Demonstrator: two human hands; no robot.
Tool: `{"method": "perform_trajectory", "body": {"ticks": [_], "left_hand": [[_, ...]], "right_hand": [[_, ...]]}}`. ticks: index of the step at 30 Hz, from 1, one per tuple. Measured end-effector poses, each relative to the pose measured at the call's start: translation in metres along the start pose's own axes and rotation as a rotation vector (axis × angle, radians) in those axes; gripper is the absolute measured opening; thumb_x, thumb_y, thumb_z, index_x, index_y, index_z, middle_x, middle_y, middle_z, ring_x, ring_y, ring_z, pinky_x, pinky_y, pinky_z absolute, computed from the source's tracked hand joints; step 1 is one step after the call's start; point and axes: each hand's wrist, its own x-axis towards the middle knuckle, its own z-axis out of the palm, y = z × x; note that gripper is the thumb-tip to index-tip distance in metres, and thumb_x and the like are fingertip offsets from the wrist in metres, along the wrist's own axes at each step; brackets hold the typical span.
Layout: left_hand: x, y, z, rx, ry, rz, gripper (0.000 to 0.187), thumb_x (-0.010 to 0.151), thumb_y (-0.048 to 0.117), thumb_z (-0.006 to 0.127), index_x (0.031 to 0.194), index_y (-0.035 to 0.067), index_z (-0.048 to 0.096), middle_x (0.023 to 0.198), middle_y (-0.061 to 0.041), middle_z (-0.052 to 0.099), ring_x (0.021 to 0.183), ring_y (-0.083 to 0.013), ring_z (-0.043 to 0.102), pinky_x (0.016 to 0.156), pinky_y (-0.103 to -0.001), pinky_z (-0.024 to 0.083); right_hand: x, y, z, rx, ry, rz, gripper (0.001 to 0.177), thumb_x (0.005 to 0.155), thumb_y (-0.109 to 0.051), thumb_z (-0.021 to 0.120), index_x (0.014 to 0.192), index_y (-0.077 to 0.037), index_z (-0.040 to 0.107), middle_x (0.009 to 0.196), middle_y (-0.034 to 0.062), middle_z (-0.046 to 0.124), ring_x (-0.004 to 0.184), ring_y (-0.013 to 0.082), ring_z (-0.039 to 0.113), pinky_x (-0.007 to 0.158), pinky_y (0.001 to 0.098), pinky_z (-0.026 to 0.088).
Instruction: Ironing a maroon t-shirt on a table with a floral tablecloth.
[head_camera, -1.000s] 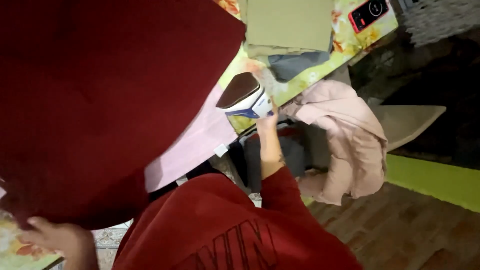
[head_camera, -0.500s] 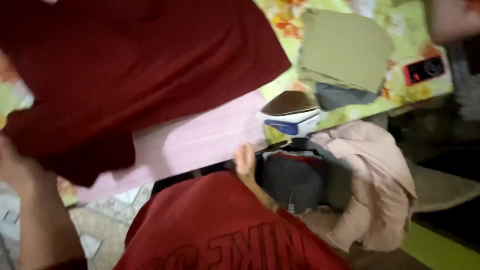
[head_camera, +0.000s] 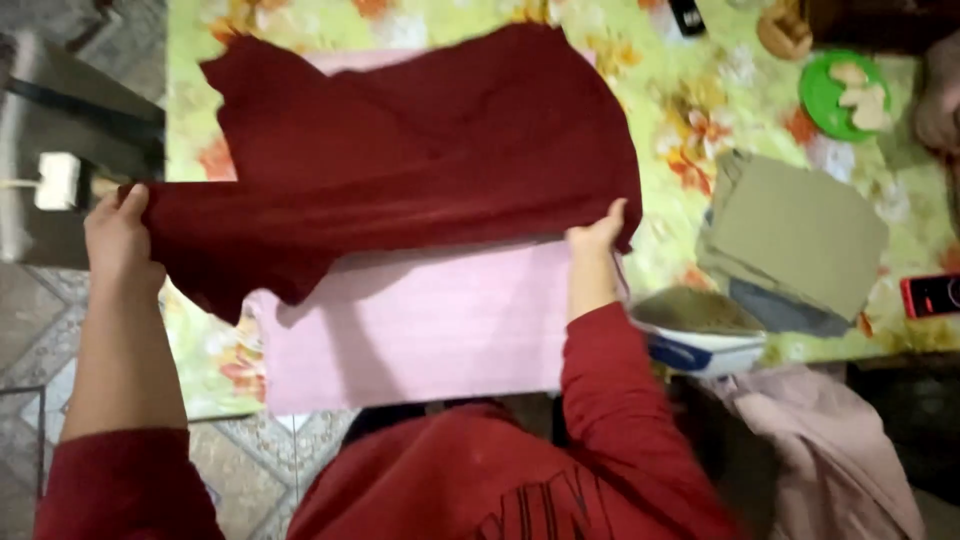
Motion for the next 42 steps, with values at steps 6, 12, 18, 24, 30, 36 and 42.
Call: {"method": "perform_trajectory", "body": {"ticks": [6, 12, 18, 24, 30, 36, 42], "left_hand": [[0.065, 0.082, -0.036, -0.004, -0.099, 0.058, 0.021, 0.109, 0.022, 0.055, 0.127, 0.020, 0.066, 0.115, 0.010, 0.067, 0.095, -0.0008, 0.059, 0.090, -0.016, 0.052], [0.069, 0.063, -0.117, 0.134, -0.319, 0.086, 0.021, 0.121, 0.019, 0.046, 0.139, 0.020, 0.057, 0.121, 0.006, 0.065, 0.095, -0.0020, 0.064, 0.085, -0.012, 0.055], [0.005, 0.026, -0.150, 0.421, -0.366, -0.303, 0.019, 0.122, 0.024, 0.052, 0.122, 0.006, 0.059, 0.093, -0.004, 0.055, 0.073, -0.0140, 0.051, 0.066, -0.028, 0.043], [0.001, -0.086, -0.166, 0.666, -0.488, -0.629, 0.066, 0.088, 0.007, 0.074, 0.145, -0.010, 0.044, 0.125, -0.040, 0.059, 0.104, -0.0492, 0.063, 0.091, -0.052, 0.054], [0.012, -0.119, -0.186, 0.647, -0.516, -0.316, 0.052, 0.100, -0.004, 0.065, 0.142, 0.016, 0.041, 0.127, -0.033, 0.063, 0.097, -0.0388, 0.065, 0.074, -0.046, 0.051], [0.051, -0.149, -0.137, 1.562, -0.566, -0.167, 0.064, 0.084, 0.038, 0.082, 0.140, 0.011, 0.067, 0.104, -0.022, 0.081, 0.099, -0.0418, 0.074, 0.082, -0.051, 0.056], [-0.058, -0.075, 0.127, 1.232, -0.596, 0.908, 0.042, 0.091, 0.043, 0.082, 0.124, 0.017, 0.076, 0.108, -0.020, 0.072, 0.103, -0.0411, 0.070, 0.082, -0.052, 0.056]], "right_hand": [[-0.015, -0.050, 0.112, 0.015, -0.215, -0.160, 0.052, 0.103, -0.046, 0.045, 0.126, -0.003, 0.063, 0.115, 0.0147, 0.072, 0.105, 0.0302, 0.070, 0.096, 0.0463, 0.059], [-0.157, -0.016, 0.077, -0.094, -0.271, -0.329, 0.055, 0.096, -0.037, 0.061, 0.140, -0.004, 0.058, 0.135, 0.0149, 0.068, 0.118, 0.0278, 0.068, 0.105, 0.0410, 0.057], [-0.213, 0.046, -0.061, -0.055, -0.017, -0.202, 0.048, 0.097, -0.040, 0.063, 0.135, -0.011, 0.064, 0.128, 0.0090, 0.070, 0.113, 0.0229, 0.068, 0.101, 0.0373, 0.056], [-0.226, 0.060, -0.139, -0.124, 0.181, -0.167, 0.040, 0.101, -0.028, 0.058, 0.134, -0.005, 0.062, 0.129, 0.0136, 0.069, 0.113, 0.0273, 0.068, 0.101, 0.0404, 0.055], [-0.213, 0.032, -0.200, -0.345, 0.510, -0.320, 0.013, 0.097, -0.021, 0.071, 0.103, -0.016, 0.061, 0.068, -0.0038, 0.049, 0.038, 0.0043, 0.029, 0.033, 0.0207, 0.016], [-0.210, 0.019, -0.225, -0.344, 0.439, -0.309, 0.043, 0.094, -0.010, 0.062, 0.136, -0.011, 0.050, 0.120, 0.0223, 0.056, 0.104, 0.0388, 0.061, 0.087, 0.0532, 0.056], [-0.208, 0.020, -0.203, -0.702, 0.638, -0.285, 0.076, 0.095, -0.031, 0.085, 0.152, -0.020, 0.036, 0.142, 0.0322, 0.037, 0.137, 0.0578, 0.041, 0.111, 0.0699, 0.035]]}}
